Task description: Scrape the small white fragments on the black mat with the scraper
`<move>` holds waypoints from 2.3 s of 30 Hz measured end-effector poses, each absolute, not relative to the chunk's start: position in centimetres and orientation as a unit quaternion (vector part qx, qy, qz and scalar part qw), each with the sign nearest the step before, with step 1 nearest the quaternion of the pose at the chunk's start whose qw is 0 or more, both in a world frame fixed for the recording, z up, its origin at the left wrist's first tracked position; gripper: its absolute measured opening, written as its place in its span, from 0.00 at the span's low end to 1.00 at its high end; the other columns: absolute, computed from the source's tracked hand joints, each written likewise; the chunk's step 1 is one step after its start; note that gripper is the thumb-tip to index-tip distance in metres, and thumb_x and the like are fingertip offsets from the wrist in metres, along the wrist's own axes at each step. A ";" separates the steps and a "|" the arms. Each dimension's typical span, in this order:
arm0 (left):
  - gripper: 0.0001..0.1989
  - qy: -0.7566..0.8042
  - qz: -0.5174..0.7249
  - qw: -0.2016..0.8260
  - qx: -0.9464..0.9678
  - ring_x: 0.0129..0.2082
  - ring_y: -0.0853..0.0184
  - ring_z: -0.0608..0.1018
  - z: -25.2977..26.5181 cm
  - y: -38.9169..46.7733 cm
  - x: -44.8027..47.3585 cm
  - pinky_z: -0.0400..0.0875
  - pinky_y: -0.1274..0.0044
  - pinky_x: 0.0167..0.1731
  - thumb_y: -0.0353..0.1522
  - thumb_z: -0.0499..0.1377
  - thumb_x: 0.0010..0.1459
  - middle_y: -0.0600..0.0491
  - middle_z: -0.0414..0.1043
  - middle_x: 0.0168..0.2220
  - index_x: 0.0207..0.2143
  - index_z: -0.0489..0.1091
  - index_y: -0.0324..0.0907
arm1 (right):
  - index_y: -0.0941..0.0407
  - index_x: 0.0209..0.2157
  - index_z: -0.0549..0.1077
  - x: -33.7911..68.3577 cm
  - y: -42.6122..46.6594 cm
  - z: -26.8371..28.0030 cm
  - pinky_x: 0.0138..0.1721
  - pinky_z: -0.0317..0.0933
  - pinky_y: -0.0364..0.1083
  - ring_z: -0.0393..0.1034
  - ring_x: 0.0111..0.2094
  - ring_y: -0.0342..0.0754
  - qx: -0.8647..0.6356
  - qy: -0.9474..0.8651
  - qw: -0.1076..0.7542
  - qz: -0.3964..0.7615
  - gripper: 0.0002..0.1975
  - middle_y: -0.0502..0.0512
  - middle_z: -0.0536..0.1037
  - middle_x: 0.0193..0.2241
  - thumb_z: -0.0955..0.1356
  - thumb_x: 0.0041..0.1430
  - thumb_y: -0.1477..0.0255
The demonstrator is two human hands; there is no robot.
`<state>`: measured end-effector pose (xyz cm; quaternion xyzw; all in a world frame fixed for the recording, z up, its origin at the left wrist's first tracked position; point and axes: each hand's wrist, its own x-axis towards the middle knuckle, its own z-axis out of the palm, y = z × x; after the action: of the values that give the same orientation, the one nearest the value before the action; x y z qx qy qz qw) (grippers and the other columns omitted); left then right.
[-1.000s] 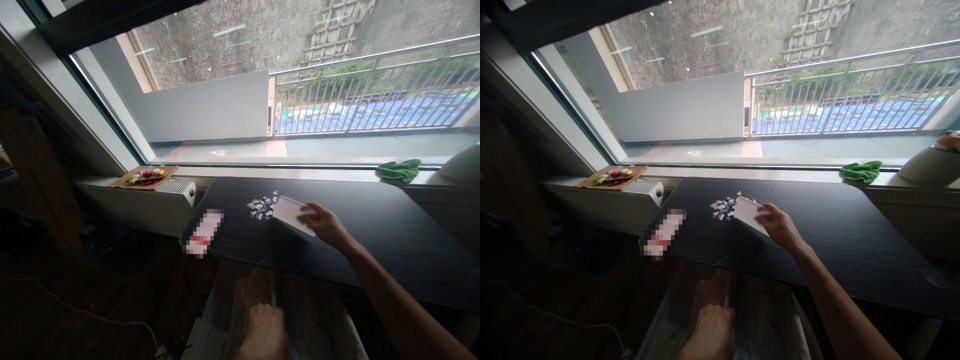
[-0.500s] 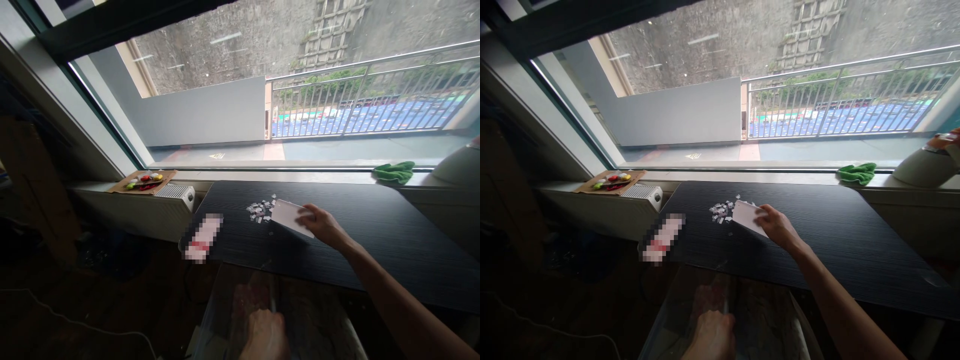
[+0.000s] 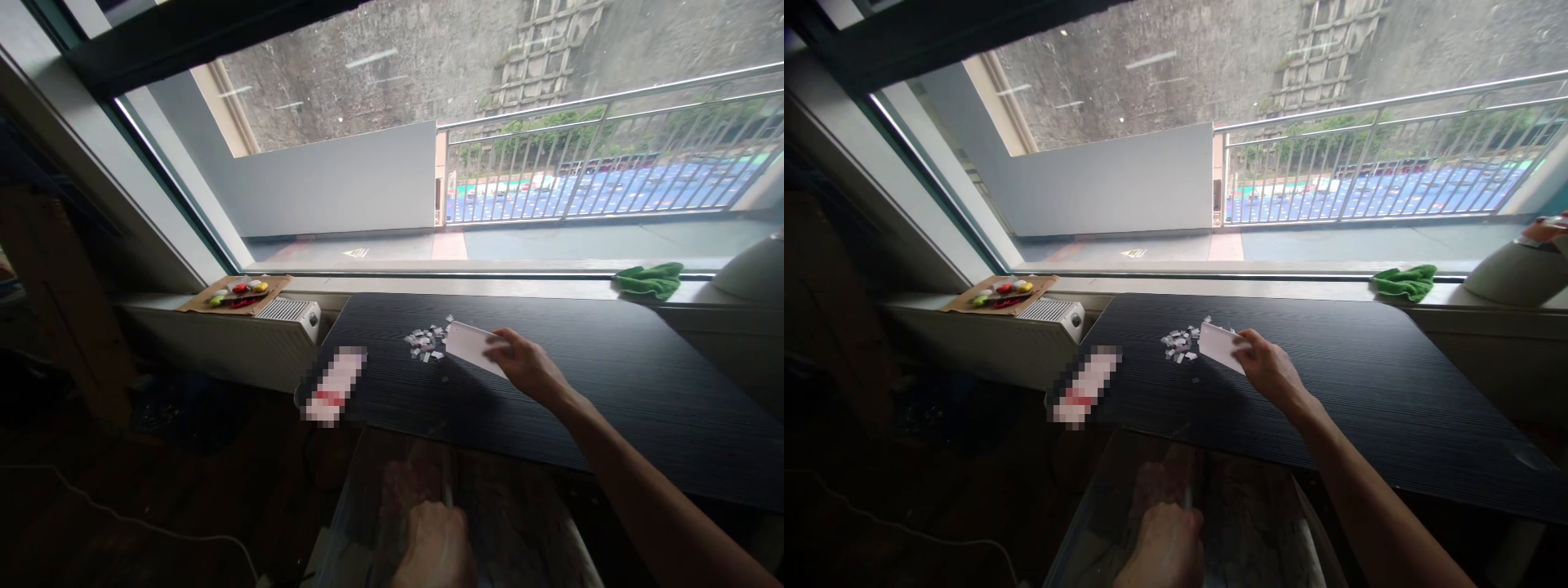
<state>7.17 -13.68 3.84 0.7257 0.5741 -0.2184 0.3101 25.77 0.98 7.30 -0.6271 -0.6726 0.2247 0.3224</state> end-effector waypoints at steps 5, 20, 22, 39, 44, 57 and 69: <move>0.16 0.572 -0.225 0.308 0.726 0.44 0.49 0.79 3.9 -13.6 7.3 0.74 0.63 0.44 0.26 0.55 0.52 0.35 0.78 0.40 0.42 0.77 0.34 | 0.52 0.41 0.71 25.3 0.6 7.4 0.31 0.67 0.46 0.77 0.33 0.51 -0.605 -0.680 0.325 0.256 0.11 0.55 0.83 0.35 0.64 0.55 0.67; 0.17 0.573 -0.216 0.307 0.728 0.44 0.48 0.79 3.6 -13.8 7.2 0.73 0.63 0.43 0.26 0.54 0.52 0.35 0.78 0.40 0.43 0.76 0.34 | 0.54 0.41 0.72 26.2 -0.3 9.2 0.25 0.61 0.45 0.73 0.27 0.50 -0.662 -0.672 0.251 0.215 0.12 0.57 0.82 0.32 0.65 0.55 0.68; 0.18 0.576 -0.217 0.307 0.725 0.44 0.49 0.79 3.9 -13.8 7.1 0.73 0.64 0.43 0.26 0.53 0.52 0.35 0.78 0.40 0.43 0.76 0.34 | 0.54 0.39 0.72 26.7 -0.6 9.4 0.25 0.60 0.45 0.73 0.25 0.50 -0.686 -0.664 0.229 0.188 0.11 0.57 0.81 0.30 0.65 0.53 0.68; 0.17 0.573 -0.218 0.298 0.731 0.44 0.49 0.79 3.1 -13.5 6.9 0.73 0.64 0.44 0.28 0.54 0.53 0.35 0.78 0.40 0.43 0.76 0.35 | 0.53 0.36 0.73 27.9 -0.6 9.8 0.23 0.59 0.45 0.70 0.22 0.48 -0.681 -0.672 0.246 0.158 0.09 0.54 0.80 0.26 0.66 0.51 0.68; 0.18 0.570 -0.233 0.307 0.726 0.45 0.50 0.78 3.4 -13.3 7.2 0.72 0.64 0.45 0.29 0.53 0.54 0.36 0.78 0.41 0.44 0.76 0.36 | 0.53 0.38 0.72 26.4 0.2 9.2 0.23 0.60 0.44 0.72 0.23 0.47 -0.639 -0.672 0.282 0.247 0.10 0.55 0.81 0.29 0.66 0.53 0.69; 0.17 0.564 -0.237 0.309 0.728 0.45 0.50 0.78 4.5 -13.2 7.3 0.73 0.65 0.45 0.27 0.54 0.52 0.36 0.78 0.41 0.43 0.76 0.35 | 0.52 0.35 0.73 29.7 -1.0 9.5 0.21 0.59 0.43 0.69 0.20 0.46 -0.651 -0.681 0.266 0.205 0.09 0.51 0.79 0.24 0.67 0.51 0.67; 0.17 0.575 -0.215 0.286 0.736 0.43 0.51 0.79 3.0 -14.0 6.9 0.73 0.65 0.44 0.28 0.52 0.54 0.36 0.78 0.39 0.43 0.76 0.36 | 0.53 0.37 0.71 28.0 -0.3 9.5 0.23 0.59 0.43 0.70 0.23 0.46 -0.637 -0.692 0.244 0.237 0.08 0.53 0.79 0.28 0.66 0.53 0.69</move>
<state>6.89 -13.96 3.04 0.7358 0.5750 -0.2148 0.2862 27.96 -0.30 9.52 -0.6365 -0.6922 0.2367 0.2444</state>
